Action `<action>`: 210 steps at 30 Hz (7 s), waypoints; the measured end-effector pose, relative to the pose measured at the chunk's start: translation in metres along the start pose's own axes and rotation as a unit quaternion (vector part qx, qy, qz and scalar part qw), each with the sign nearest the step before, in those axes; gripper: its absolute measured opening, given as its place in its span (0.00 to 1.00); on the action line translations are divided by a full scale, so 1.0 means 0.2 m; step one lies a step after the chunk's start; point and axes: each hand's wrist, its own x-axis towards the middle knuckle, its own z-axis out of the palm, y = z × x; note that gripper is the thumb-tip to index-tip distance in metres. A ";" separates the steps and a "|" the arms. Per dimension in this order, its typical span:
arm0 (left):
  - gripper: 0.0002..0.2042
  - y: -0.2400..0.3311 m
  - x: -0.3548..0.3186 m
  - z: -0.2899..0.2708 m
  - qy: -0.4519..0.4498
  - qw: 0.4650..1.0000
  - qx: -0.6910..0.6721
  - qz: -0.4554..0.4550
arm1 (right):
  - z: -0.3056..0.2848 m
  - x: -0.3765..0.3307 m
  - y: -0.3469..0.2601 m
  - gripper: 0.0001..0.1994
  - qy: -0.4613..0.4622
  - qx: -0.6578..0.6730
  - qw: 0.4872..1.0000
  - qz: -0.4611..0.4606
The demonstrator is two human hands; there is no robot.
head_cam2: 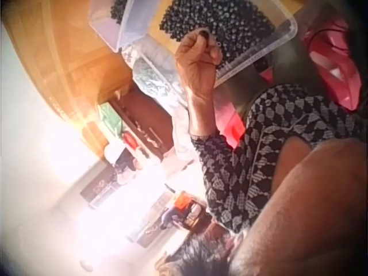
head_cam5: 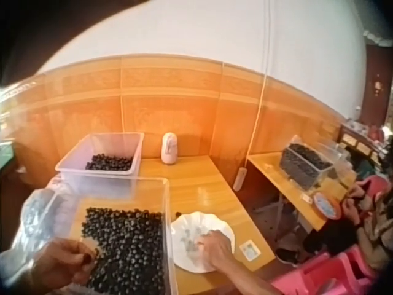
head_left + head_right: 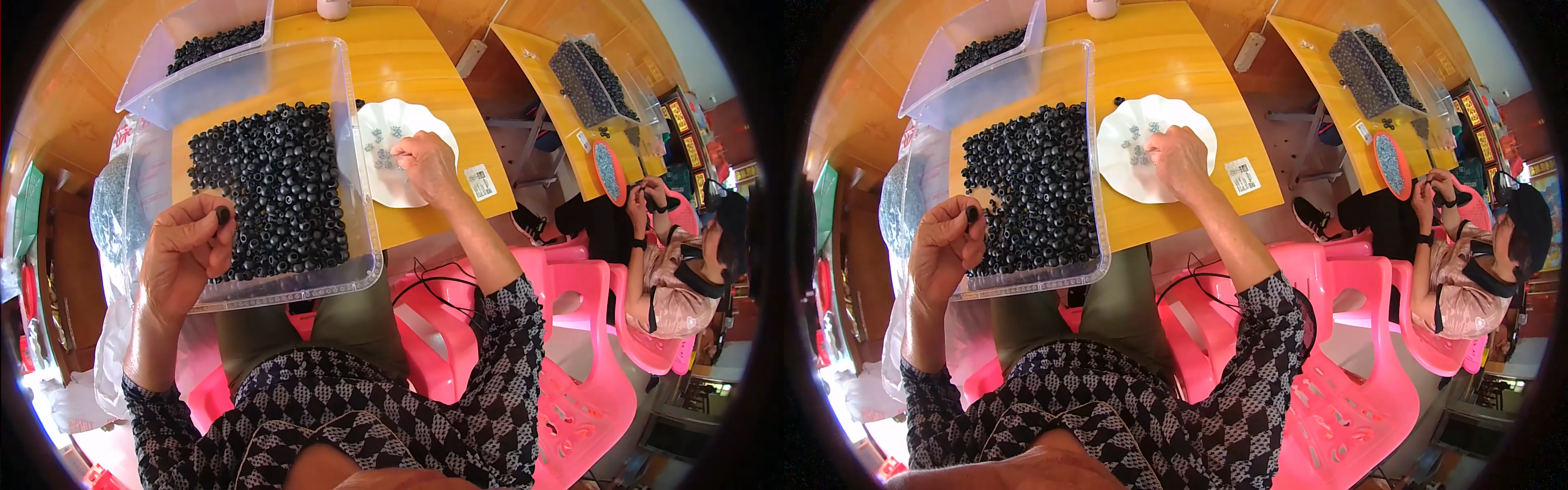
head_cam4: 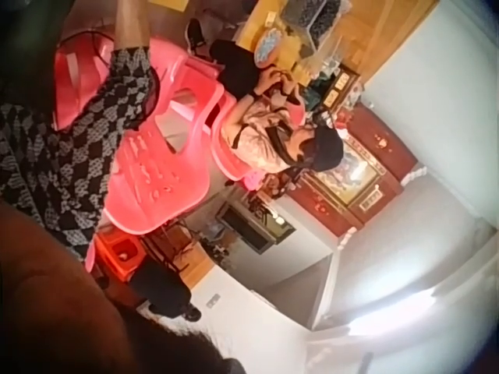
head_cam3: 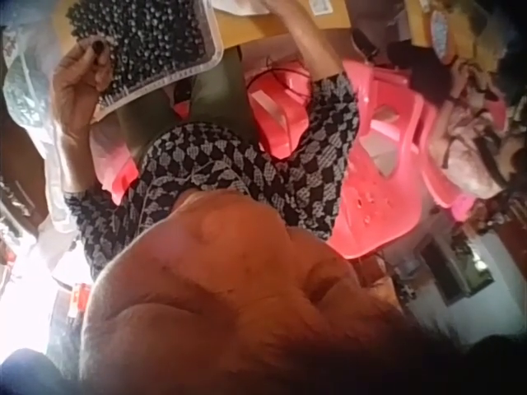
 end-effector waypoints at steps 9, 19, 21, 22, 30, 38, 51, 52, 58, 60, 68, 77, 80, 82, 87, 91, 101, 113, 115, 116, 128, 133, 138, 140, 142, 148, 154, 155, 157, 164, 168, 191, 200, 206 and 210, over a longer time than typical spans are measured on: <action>0.09 -0.01 0.01 0.00 0.006 1.000 -0.006 0.004 | 0.12 0.12 -0.03 0.08 0.029 -0.066 0.993 -0.089; 0.08 0.00 0.00 0.01 0.010 1.000 0.007 0.000 | -0.01 0.06 0.04 0.07 0.018 -0.056 0.998 0.014; 0.08 0.00 0.00 0.01 0.011 1.000 0.006 0.001 | -0.01 0.06 0.04 0.08 -0.007 -0.038 0.999 0.022; 0.08 0.00 0.00 0.01 0.009 1.000 0.005 0.002 | 0.01 0.05 0.05 0.09 -0.002 -0.035 0.999 0.003; 0.08 0.00 0.00 0.01 0.027 1.000 0.004 -0.007 | 0.02 0.09 0.01 0.07 -0.032 -0.075 0.996 -0.027; 0.08 0.00 -0.01 0.01 0.029 1.000 0.008 -0.008 | 0.02 0.08 0.07 0.07 0.056 -0.052 0.997 0.027; 0.07 0.00 0.00 0.03 0.031 0.999 -0.011 0.015 | 0.16 0.24 0.03 0.06 0.050 -0.046 0.994 -0.089; 0.07 0.00 0.00 0.03 0.034 0.999 -0.012 0.019 | 0.17 0.25 0.05 0.06 0.035 -0.054 0.994 -0.093; 0.07 0.00 -0.01 0.00 0.007 0.999 -0.025 0.031 | 0.08 0.19 0.09 0.04 0.007 0.198 0.980 0.006; 0.07 0.01 -0.01 0.01 0.003 0.999 -0.037 0.030 | 0.01 0.15 0.09 0.04 -0.019 0.328 0.942 0.066; 0.08 0.01 0.01 -0.01 -0.021 0.997 -0.077 0.013 | -0.26 0.02 -0.18 0.05 -0.046 0.579 0.788 0.202; 0.08 0.02 0.02 0.08 0.004 0.998 0.037 -0.050 | -0.39 0.05 -0.67 0.08 -0.107 0.620 0.769 0.111; 0.07 0.06 0.01 0.17 0.019 0.992 0.122 0.009 | -0.35 0.08 -0.81 0.07 -0.147 0.622 0.758 0.131; 0.06 0.07 0.02 0.18 0.014 0.971 0.214 0.106 | -0.32 0.09 -0.89 0.06 -0.154 0.585 0.773 0.191; 0.06 0.06 0.03 0.14 0.042 0.922 0.326 0.206 | -0.24 0.13 -0.98 0.05 -0.140 0.568 0.787 0.195; 0.06 0.06 0.03 0.09 0.057 0.905 0.363 0.215 | -0.20 0.12 -1.03 0.05 -0.131 0.578 0.781 0.197; 0.07 0.07 -0.01 0.08 0.065 0.940 0.276 0.187 | -0.16 0.08 -1.09 0.09 -0.107 0.561 0.801 0.180; 0.08 0.10 -0.02 0.07 0.042 0.988 0.106 0.108 | -0.16 0.05 -1.13 0.07 -0.088 0.574 0.802 0.144; 0.08 0.10 -0.02 0.07 0.039 0.990 0.090 0.096 | -0.17 0.04 -1.13 0.06 -0.083 0.544 0.825 0.131; 0.09 0.09 -0.02 0.07 0.039 0.991 0.087 0.095 | -0.16 0.04 -1.12 0.05 -0.074 0.529 0.837 0.123; 0.09 0.10 0.00 0.01 -0.058 0.998 -0.011 -0.004 | -0.17 -0.01 -1.09 0.06 -0.018 0.423 0.906 0.000; 0.09 0.13 -0.03 0.02 -0.081 0.995 -0.001 -0.059 | -0.19 0.00 -1.04 0.10 0.019 0.310 0.926 -0.214; 0.09 0.13 -0.02 0.01 -0.101 0.991 -0.010 -0.090 | -0.20 0.01 -1.03 0.11 0.029 0.265 0.926 -0.268; 0.09 0.13 -0.01 0.00 -0.114 0.988 -0.007 -0.102 | -0.21 0.02 -1.02 0.11 0.037 0.230 0.923 -0.305; 0.09 0.14 -0.02 0.00 -0.124 0.986 -0.005 -0.112 | -0.20 0.02 -1.02 0.12 0.039 0.219 0.914 -0.341; 0.08 0.12 -0.03 0.02 -0.072 0.992 0.078 -0.061 | -0.22 -0.03 -1.06 0.08 -0.103 0.455 0.884 -0.019; 0.06 0.11 -0.03 0.04 -0.045 0.988 0.144 -0.027 | -0.24 -0.03 -1.05 0.08 -0.138 0.473 0.870 0.011; 0.06 0.11 -0.04 0.05 -0.051 0.986 0.154 -0.032 | -0.23 -0.03 -1.04 0.08 -0.125 0.467 0.875 -0.008; 0.06 0.11 -0.04 0.04 -0.055 0.984 0.163 -0.040 | -0.25 -0.02 -1.04 0.08 -0.146 0.487 0.861 0.021; 0.08 0.09 -0.04 0.05 -0.038 0.972 0.232 0.023 | -0.26 -0.04 -1.06 0.09 -0.146 0.483 0.859 0.087; 0.08 0.08 -0.05 0.04 -0.033 0.958 0.277 0.065 | -0.23 -0.06 -1.06 0.08 -0.126 0.461 0.876 0.062; 0.05 -0.01 -0.03 0.02 -0.020 0.898 0.373 0.232 | -0.24 -0.06 -1.06 0.07 -0.133 0.548 0.811 0.157; 0.09 0.08 -0.07 0.06 -0.030 0.952 0.299 0.061 | -0.22 -0.06 -1.03 0.08 -0.099 0.525 0.838 0.111; 0.08 0.06 -0.04 0.05 -0.035 0.956 0.289 0.042 | -0.19 -0.06 -1.02 0.07 -0.099 0.494 0.862 0.056; 0.07 0.06 -0.02 0.02 -0.074 0.974 0.209 -0.034 | -0.20 -0.06 -1.02 0.07 -0.110 0.500 0.857 0.065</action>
